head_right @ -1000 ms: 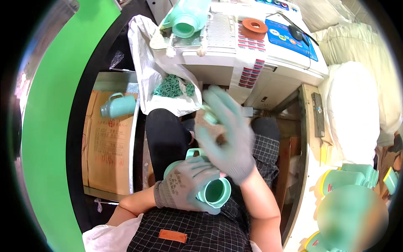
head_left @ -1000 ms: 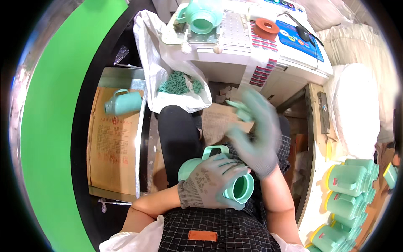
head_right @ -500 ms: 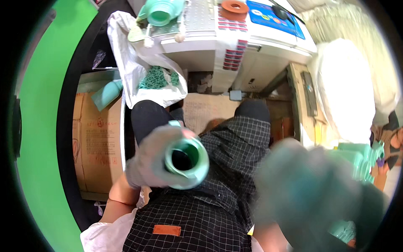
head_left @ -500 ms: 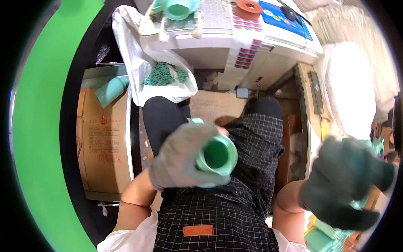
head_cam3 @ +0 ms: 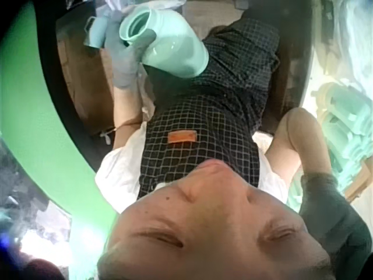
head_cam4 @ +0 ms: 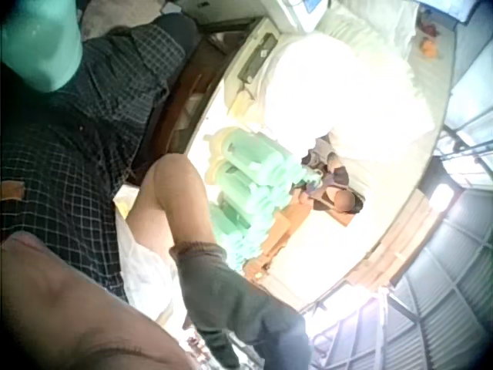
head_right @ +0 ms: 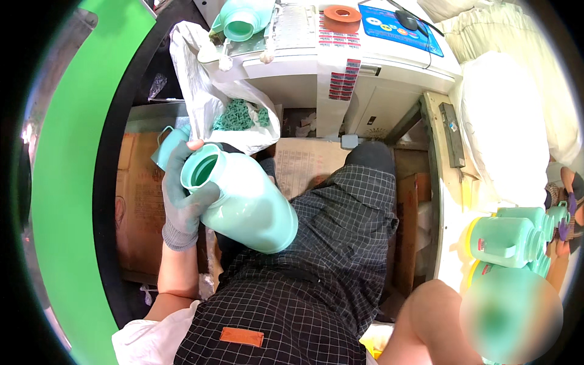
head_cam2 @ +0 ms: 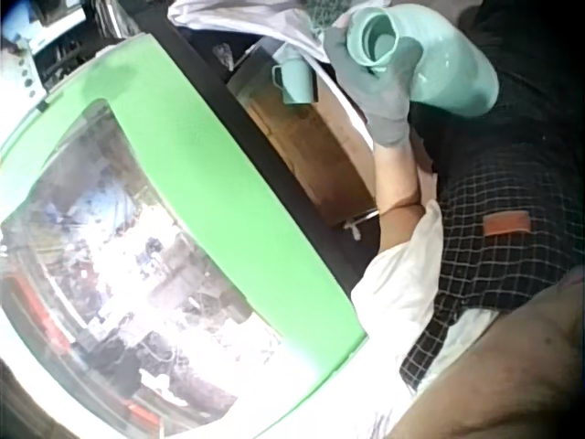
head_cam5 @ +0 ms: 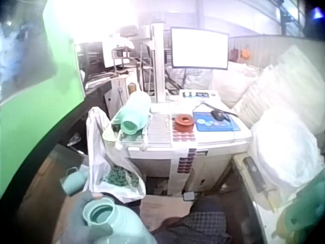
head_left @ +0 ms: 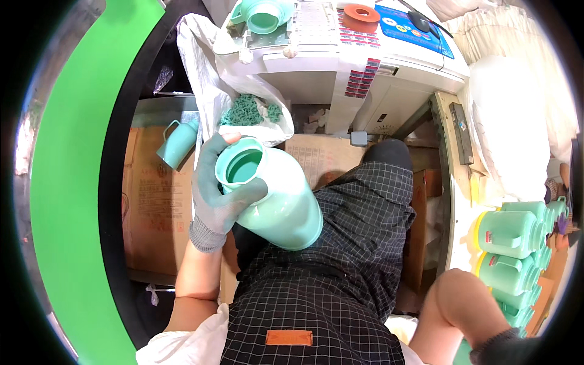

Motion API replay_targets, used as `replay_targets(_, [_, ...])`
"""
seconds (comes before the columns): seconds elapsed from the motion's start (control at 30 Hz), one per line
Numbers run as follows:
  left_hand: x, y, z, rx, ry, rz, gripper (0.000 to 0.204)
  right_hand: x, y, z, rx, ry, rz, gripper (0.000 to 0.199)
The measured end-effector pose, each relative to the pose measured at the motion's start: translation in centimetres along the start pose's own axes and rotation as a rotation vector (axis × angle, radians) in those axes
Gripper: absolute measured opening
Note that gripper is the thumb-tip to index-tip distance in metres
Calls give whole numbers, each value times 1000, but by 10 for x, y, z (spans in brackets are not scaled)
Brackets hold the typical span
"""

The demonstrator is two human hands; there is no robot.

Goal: The person repeatedly picks up light green plastic containers, applies a label from a dispenser, and secures a yellow lid onto each container. The labeled containers are placed on a nearby table.

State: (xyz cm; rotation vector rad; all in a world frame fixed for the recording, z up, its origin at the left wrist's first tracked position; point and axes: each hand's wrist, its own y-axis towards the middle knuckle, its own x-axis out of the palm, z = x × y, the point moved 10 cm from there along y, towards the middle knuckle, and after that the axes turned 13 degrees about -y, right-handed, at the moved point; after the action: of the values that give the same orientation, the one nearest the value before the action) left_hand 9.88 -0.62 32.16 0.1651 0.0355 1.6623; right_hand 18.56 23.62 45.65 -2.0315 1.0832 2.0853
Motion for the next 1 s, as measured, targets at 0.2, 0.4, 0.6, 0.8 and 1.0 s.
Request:
replay_targets(0.2, [0, 1, -2, -24, -7, 16, 77, 9, 9, -17, -130, -86, -75, 42])
replay_targets(0.4, [25, 14, -14, -1, -26, -56, 76, -15, -35, 1, 158, -240, 90, 46])
replay_targets(0.6, [16, 5, -22, 33, -142, -30, 83, 90, -227, 99, 1173, -473, 369, 60])
replay_targets(0.8, [37, 9, -32, 23, -69, -144, 89, 139, -286, 114, 1343, -226, 382, 25])
replay_targets(1.0, [71, 2, -22, -14, -36, -356, 96, 129, -366, 146, 1477, -418, 152, 31])
